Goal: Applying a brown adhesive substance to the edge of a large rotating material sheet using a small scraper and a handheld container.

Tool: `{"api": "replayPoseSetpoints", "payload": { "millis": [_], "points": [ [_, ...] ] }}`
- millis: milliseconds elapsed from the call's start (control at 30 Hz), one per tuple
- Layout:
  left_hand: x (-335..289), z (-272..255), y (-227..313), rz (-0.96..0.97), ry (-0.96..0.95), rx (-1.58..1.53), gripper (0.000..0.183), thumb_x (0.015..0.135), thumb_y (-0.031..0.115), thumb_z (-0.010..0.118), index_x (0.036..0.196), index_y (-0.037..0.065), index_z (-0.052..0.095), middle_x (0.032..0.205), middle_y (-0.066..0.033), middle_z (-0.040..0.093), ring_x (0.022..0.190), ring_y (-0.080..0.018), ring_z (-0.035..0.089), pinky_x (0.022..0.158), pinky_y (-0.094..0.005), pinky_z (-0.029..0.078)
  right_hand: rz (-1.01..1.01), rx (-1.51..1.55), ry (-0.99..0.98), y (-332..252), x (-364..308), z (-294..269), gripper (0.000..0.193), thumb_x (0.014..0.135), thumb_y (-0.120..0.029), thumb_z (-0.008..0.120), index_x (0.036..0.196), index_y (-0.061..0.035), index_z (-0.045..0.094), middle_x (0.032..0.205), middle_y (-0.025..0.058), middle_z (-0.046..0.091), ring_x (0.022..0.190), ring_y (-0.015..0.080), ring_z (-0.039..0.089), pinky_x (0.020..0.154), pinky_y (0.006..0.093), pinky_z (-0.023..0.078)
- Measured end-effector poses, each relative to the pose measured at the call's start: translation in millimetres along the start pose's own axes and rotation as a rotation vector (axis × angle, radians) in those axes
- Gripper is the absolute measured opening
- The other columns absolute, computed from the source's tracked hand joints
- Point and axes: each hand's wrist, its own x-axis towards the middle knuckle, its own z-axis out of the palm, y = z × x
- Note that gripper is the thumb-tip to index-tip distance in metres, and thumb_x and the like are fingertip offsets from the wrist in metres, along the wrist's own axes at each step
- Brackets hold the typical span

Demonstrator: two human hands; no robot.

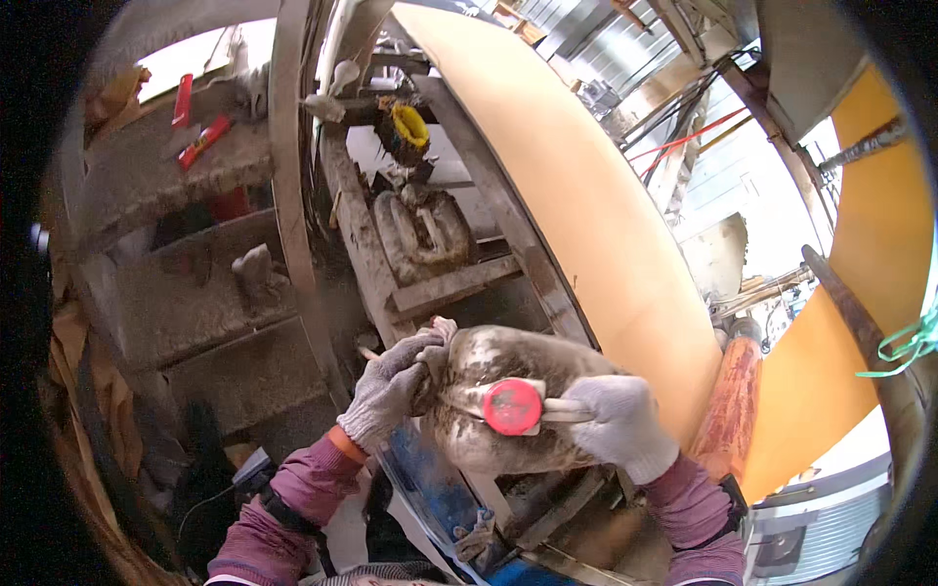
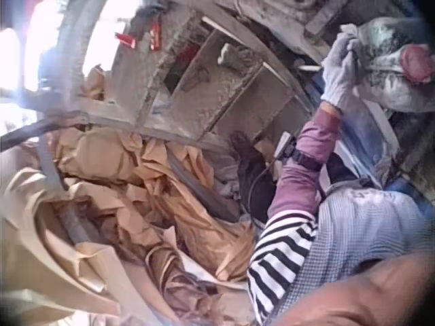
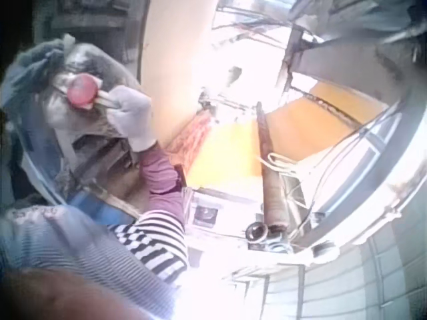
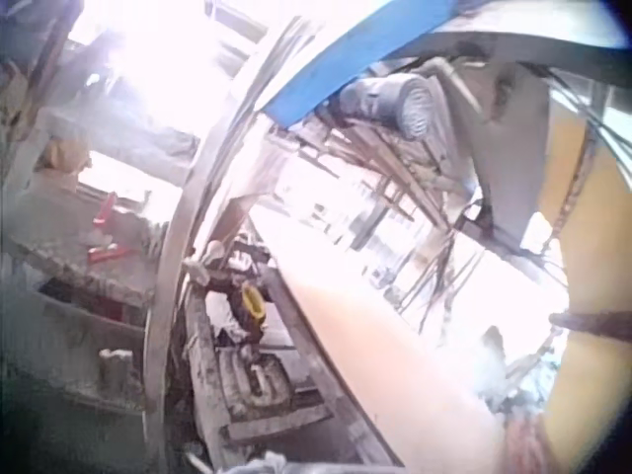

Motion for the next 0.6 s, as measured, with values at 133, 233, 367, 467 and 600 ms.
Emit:
{"api": "replayPoseSetpoints", "payload": {
  "millis": [133, 233, 367, 467, 600],
  "points": [
    [14.4, -6.1, 53.6, 0.131, -0.225, 0.018, 0.036, 0.093, 0.001, 0.050, 0.127, 0.001, 0.062, 0.128, -0.0105, 0.065, 0.121, -0.0182, 0.058, 0.105, -0.0335, 0.045, -0.095, -0.045, 0.074, 14.4, -2.0, 13.2, 0.012, 0.072, -0.017, 0.077, 0.073, -0.0095, 0.067, 0.066, 0.0120, 0.062, 0.060, 0.0312, 0.064, 0.054, 0.0381, 0.050],
    [51.6, -0.8, 91.9, 0.587, -0.716, 0.365, 0.038, 0.086, 0.001, 0.059, 0.123, 0.003, 0.065, 0.131, -0.0171, 0.063, 0.130, -0.0353, 0.055, 0.109, -0.0404, 0.043, -0.216, -0.285, -0.064, 24.8, 0.2, 22.9, 0.025, 0.071, -0.027, 0.076, 0.067, -0.0112, 0.057, 0.064, 0.0098, 0.060, 0.060, 0.0313, 0.064, 0.055, 0.0410, 0.051],
    [64.1, 15.5, 97.3, 0.446, -0.934, 0.511, 0.038, 0.087, 0.006, 0.062, 0.125, 0.006, 0.067, 0.132, -0.0162, 0.063, 0.133, -0.0370, 0.052, 0.112, -0.0452, 0.042, -0.261, -0.245, -0.086, 33.2, 9.5, 41.9, 0.022, 0.069, -0.028, 0.076, 0.068, -0.0144, 0.059, 0.064, 0.0089, 0.061, 0.063, 0.0306, 0.067, 0.054, 0.0425, 0.050],
    [42.3, 7.5, 73.4, 0.395, -0.854, 0.424, 0.034, 0.090, 0.009, 0.061, 0.123, 0.004, 0.067, 0.131, -0.0180, 0.063, 0.132, -0.0377, 0.052, 0.113, -0.0463, 0.039, -0.350, -0.199, -0.021, 38.2, 13.2, 54.0, 0.021, 0.070, -0.029, 0.075, 0.068, -0.0153, 0.059, 0.064, 0.0087, 0.061, 0.063, 0.0297, 0.067, 0.055, 0.0421, 0.050],
    [-15.4, -3.0, 33.6, 0.421, -0.380, 0.269, 0.030, 0.092, 0.003, 0.059, 0.120, -0.002, 0.066, 0.125, -0.0183, 0.066, 0.126, -0.0359, 0.057, 0.112, -0.0449, 0.039, -0.299, -0.215, 0.020, 45.3, 9.8, 62.1, 0.022, 0.071, -0.031, 0.076, 0.068, -0.0161, 0.061, 0.062, 0.0087, 0.061, 0.062, 0.0283, 0.067, 0.055, 0.0417, 0.050]
  ]
}}
